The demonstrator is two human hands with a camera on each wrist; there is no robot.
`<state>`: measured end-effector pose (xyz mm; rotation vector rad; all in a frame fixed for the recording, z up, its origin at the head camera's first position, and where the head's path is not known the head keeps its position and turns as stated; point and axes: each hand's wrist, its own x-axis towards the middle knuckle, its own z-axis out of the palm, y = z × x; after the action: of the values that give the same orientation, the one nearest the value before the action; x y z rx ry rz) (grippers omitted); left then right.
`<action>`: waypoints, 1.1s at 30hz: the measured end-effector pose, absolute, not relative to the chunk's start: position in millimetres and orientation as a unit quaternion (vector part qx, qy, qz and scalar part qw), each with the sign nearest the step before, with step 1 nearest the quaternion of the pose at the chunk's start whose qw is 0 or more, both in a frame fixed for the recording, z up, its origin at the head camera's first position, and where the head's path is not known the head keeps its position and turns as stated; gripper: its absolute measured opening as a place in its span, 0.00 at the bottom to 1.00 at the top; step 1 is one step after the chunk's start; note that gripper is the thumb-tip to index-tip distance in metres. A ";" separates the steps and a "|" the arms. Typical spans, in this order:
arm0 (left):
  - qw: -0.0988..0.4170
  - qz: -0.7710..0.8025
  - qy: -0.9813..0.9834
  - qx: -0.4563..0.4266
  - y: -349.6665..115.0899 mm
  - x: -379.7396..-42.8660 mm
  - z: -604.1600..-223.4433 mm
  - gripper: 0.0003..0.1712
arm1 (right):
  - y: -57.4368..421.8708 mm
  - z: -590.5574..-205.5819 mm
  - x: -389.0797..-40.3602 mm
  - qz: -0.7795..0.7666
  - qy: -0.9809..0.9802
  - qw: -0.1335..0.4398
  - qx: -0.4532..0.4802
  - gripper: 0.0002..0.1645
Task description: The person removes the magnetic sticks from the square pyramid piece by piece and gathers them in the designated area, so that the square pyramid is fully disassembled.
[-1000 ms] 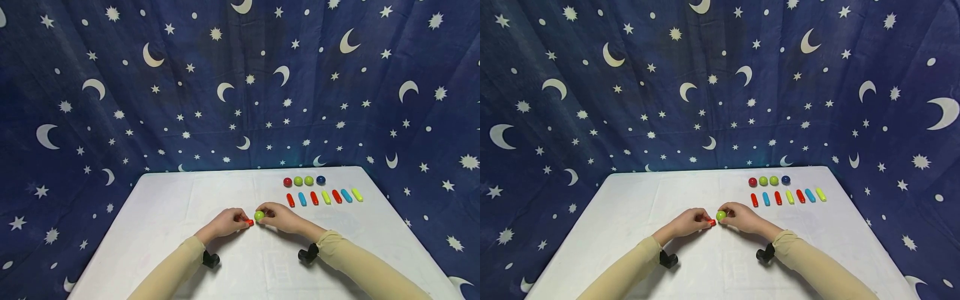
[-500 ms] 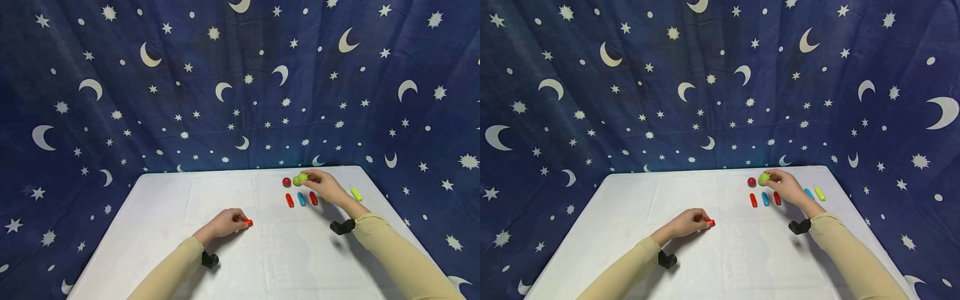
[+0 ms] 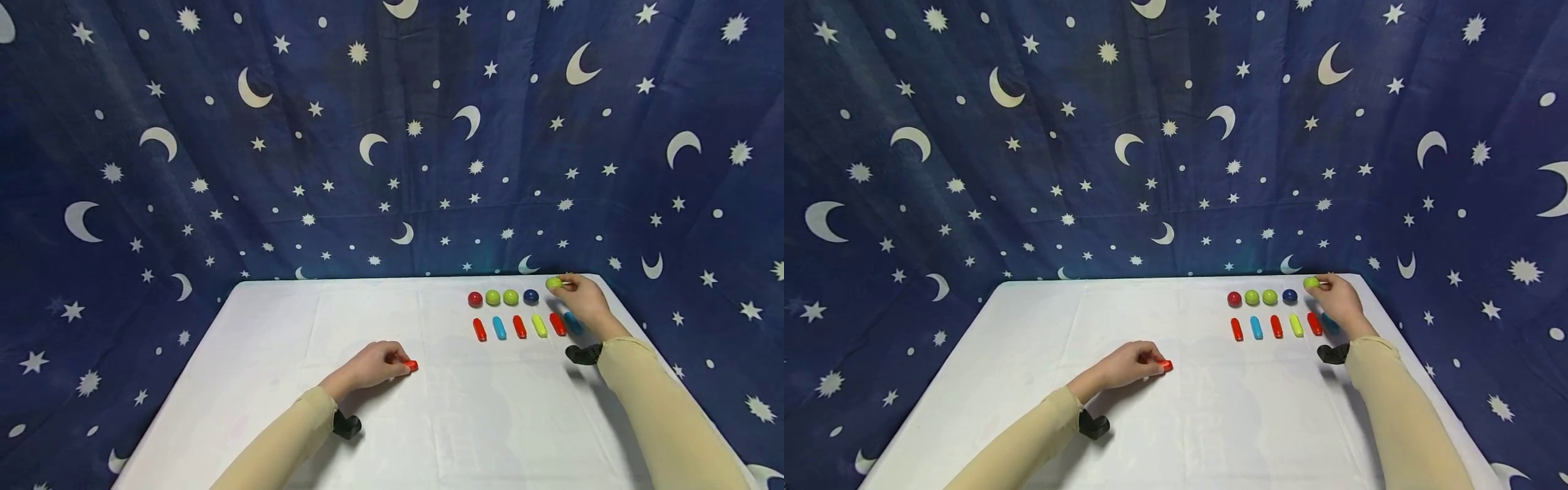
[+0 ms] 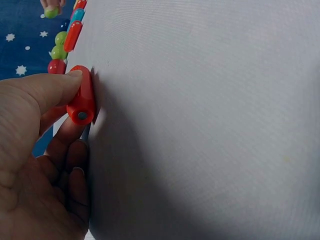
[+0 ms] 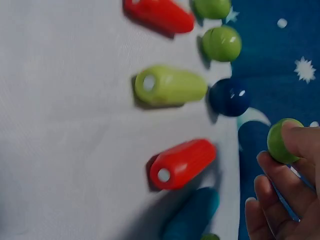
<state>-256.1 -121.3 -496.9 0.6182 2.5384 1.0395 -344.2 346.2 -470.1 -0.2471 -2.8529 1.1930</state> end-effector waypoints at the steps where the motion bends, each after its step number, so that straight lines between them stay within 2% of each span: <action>1: 0.165 0.365 0.891 0.217 -121.1 -256.1 -496.7 0.04 | 347.4 -471.7 -345.3 0.373 -0.924 0.017 -0.081 0.35; 11: 0.161 0.363 0.892 0.216 -122.0 -256.7 -497.7 0.04 | 352.1 -485.5 -356.9 0.277 -0.958 -0.002 -0.080 0.31; 25: 0.164 0.361 0.893 0.213 -119.6 -256.5 -497.2 0.04 | 347.9 -485.5 -356.6 0.239 -0.966 -0.011 -0.099 0.30; 33: 0.165 0.364 0.892 0.212 -119.4 -256.6 -497.7 0.03 | 350.6 -489.0 -357.7 0.247 -0.964 -0.014 -0.095 0.33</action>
<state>-256.6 -119.4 -497.7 0.6029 2.5420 1.0363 -357.7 350.6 -489.0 -0.3007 -3.0559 0.7824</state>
